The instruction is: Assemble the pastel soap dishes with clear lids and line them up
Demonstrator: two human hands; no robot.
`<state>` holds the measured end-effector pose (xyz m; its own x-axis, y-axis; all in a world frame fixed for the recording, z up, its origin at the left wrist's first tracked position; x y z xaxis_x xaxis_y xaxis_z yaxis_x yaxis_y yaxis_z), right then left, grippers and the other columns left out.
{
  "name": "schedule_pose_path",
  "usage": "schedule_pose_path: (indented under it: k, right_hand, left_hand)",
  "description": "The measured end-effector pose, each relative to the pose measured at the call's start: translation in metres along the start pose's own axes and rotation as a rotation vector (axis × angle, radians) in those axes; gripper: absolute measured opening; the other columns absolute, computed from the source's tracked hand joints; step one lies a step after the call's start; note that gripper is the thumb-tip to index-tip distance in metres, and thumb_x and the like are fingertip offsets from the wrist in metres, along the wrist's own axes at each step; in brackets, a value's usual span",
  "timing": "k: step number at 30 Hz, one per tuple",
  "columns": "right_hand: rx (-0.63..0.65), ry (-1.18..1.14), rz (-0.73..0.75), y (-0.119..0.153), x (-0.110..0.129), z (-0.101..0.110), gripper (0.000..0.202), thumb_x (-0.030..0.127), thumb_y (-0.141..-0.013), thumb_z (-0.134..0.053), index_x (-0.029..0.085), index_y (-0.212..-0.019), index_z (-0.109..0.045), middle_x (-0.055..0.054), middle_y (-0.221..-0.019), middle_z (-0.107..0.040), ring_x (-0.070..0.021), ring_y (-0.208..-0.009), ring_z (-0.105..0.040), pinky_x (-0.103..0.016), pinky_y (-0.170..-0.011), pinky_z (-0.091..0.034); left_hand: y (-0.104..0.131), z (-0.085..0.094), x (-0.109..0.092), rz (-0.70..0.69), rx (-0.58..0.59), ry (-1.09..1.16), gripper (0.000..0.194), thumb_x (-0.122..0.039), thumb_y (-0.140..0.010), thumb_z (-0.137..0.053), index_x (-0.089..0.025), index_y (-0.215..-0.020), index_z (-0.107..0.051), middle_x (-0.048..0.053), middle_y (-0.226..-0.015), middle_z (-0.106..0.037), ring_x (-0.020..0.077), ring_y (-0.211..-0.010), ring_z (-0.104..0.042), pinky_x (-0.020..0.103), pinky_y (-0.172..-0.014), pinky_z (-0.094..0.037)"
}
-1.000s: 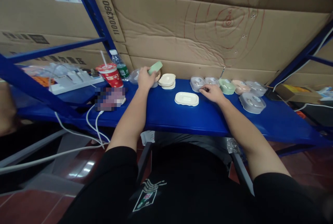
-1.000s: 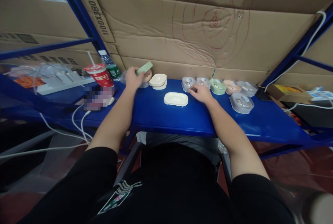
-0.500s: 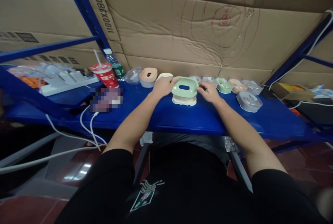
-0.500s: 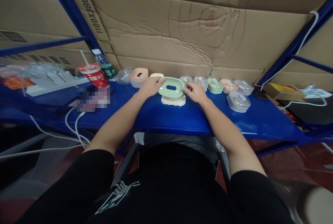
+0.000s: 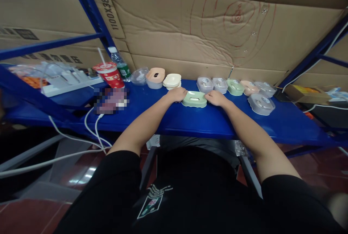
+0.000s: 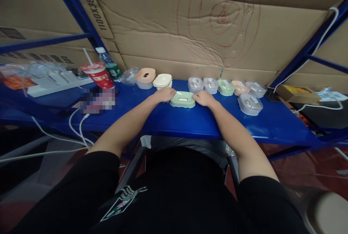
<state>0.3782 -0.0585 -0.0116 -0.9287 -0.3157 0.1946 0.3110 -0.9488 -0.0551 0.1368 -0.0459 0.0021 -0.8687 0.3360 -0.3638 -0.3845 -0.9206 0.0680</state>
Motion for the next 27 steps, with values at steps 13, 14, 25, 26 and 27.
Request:
schedule_pose_path:
  k: [13, 14, 25, 26, 27]
  right_hand:
    - [-0.001, -0.146, 0.108, -0.002, -0.015, -0.005, 0.074, 0.077, -0.108, -0.037, 0.020, -0.074, -0.071, -0.010, -0.080, -0.077, -0.0237, -0.075, -0.066, -0.034, -0.071, -0.043]
    - [-0.003, -0.152, 0.114, -0.003, -0.016, -0.005, 0.075, 0.079, -0.107, -0.037, 0.020, -0.073, -0.070, -0.010, -0.079, -0.076, -0.0233, -0.075, -0.066, -0.034, -0.071, -0.042]
    - [-0.034, -0.158, 0.130, -0.001, -0.015, -0.003, 0.077, 0.082, -0.105, -0.037, 0.020, -0.077, -0.071, -0.007, -0.076, -0.073, -0.0211, -0.071, -0.062, -0.032, -0.067, -0.039]
    - [-0.046, -0.149, 0.122, 0.000, -0.014, -0.002, 0.076, 0.081, -0.106, -0.036, 0.020, -0.077, -0.071, -0.007, -0.077, -0.073, -0.0215, -0.072, -0.063, -0.032, -0.067, -0.039]
    - [-0.065, -0.137, 0.111, 0.002, -0.013, 0.001, 0.075, 0.079, -0.107, -0.036, 0.020, -0.077, -0.072, -0.008, -0.078, -0.074, -0.0222, -0.073, -0.063, -0.033, -0.067, -0.039]
  left_hand:
    - [0.038, 0.091, 0.153, 0.568, -0.755, 0.161, 0.044, -0.020, -0.101, -0.068, -0.006, -0.142, -0.065, 0.023, -0.153, -0.053, 0.0313, -0.124, -0.063, 0.052, -0.113, -0.047]
    - [0.039, 0.089, 0.163, 0.599, -0.725, 0.182, 0.044, -0.017, -0.096, -0.073, -0.005, -0.137, -0.068, 0.023, -0.151, -0.054, 0.0313, -0.121, -0.064, 0.054, -0.111, -0.048]
    - [0.038, 0.087, 0.169, 0.522, -1.012, 0.343, 0.016, -0.023, -0.108, -0.061, -0.020, -0.094, -0.054, 0.005, -0.109, -0.065, 0.0287, -0.137, -0.053, 0.048, -0.113, -0.039]
    - [0.039, 0.090, 0.166, 0.460, -1.079, 0.362, 0.014, -0.025, -0.106, -0.063, -0.021, -0.095, -0.056, 0.006, -0.109, -0.068, 0.0298, -0.138, -0.054, 0.048, -0.111, -0.040]
    - [0.039, 0.093, 0.160, 0.380, -1.136, 0.385, 0.010, -0.027, -0.105, -0.064, -0.021, -0.099, -0.059, 0.007, -0.112, -0.071, 0.0299, -0.137, -0.056, 0.047, -0.109, -0.041]
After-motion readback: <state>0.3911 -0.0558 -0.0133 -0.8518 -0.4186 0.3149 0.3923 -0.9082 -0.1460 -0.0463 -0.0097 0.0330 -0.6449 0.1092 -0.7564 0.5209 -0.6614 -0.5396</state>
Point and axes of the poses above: each hand's wrist, its own y-axis away from the middle knuckle, its own z-axis out of the back of the hand, x = y × z, the point moved 3 cm from there along -y, towards the middle knuckle
